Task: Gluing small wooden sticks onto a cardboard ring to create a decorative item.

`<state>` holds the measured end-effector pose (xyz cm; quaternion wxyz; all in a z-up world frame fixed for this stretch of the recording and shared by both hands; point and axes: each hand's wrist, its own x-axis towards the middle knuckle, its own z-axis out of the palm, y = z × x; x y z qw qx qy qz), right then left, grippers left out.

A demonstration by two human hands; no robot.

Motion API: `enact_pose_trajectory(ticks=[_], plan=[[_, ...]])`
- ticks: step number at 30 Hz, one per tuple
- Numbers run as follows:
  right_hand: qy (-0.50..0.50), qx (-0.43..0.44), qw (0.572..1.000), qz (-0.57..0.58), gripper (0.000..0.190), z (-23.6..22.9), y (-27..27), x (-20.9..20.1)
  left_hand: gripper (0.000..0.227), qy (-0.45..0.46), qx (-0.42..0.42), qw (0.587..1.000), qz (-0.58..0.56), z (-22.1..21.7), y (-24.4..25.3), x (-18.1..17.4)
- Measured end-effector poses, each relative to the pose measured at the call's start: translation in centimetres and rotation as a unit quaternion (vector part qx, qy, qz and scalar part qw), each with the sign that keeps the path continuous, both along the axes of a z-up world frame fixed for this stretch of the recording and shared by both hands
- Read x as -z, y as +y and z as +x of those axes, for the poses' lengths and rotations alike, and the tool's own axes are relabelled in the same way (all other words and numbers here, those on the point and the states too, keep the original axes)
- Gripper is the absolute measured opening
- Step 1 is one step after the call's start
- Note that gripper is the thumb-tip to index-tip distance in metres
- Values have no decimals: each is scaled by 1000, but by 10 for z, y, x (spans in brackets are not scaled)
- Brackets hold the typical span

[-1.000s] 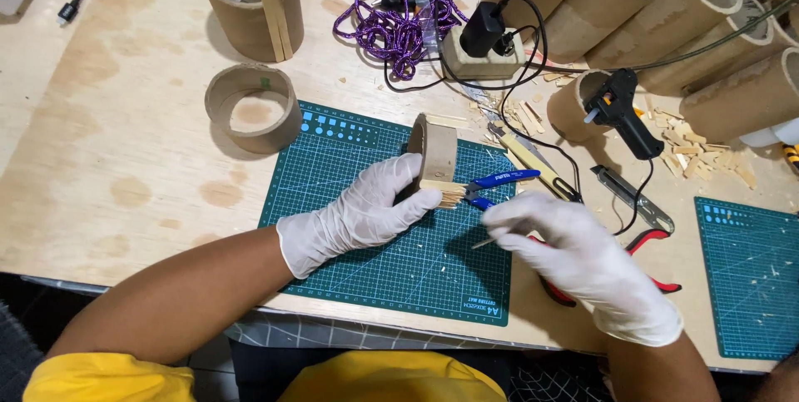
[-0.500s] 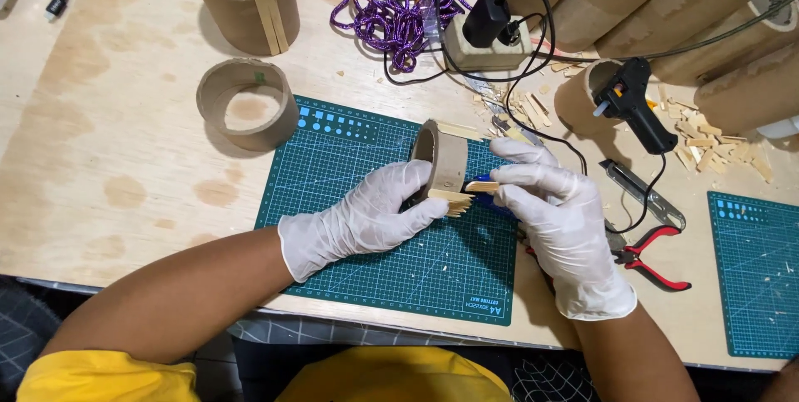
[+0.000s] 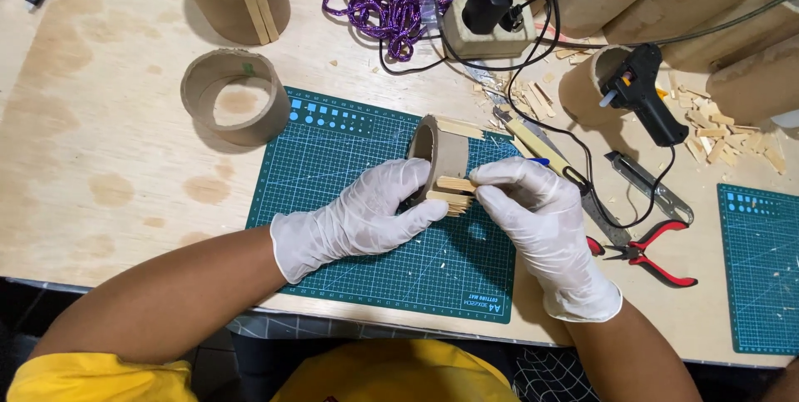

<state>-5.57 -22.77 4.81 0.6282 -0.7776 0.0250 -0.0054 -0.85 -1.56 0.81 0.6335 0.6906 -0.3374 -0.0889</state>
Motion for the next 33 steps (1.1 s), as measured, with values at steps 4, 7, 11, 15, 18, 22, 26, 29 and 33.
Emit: enact_pose_trajectory(ticks=[4, 7, 11, 15, 18, 22, 26, 29, 33], plan=[[12, 4, 1000, 13, 23, 0, 2, 2, 20, -2, -2, 1000, 0, -1, 1, -1], [15, 1, 1000, 16, 23, 0, 1, 3, 20, 0, -2, 1000, 1, 0, 0, 6], [17, -2, 1000, 13, 21, 0, 4, -3, 22, 11, 4, 1000, -4, 1, 1, 8], [9, -8, 1000, 10, 19, 1, 4, -1, 23, 16, 1, 1000, -1, -1, 0, 6], [6, -17, 1000, 7, 18, 2, 5, -2, 24, 12, -1, 1000, 4, -1, 0, 5], [-17, -29, 999, -5, 16, 5, 3, 4, 23, 15, 3, 1000, 2, 0, 0, 4], [-37, -34, 999, -6, 15, 6, 3, 6, 22, -4, 0, 1000, 5, 0, 1, 6], [-39, -32, 999, -19, 16, 6, 5, 3, 22, -4, -4, 1000, 6, -1, -1, 6], [-34, -40, 999, -11, 16, 6, 4, 2, 22, -6, -3, 1000, 8, -1, -1, 6]])
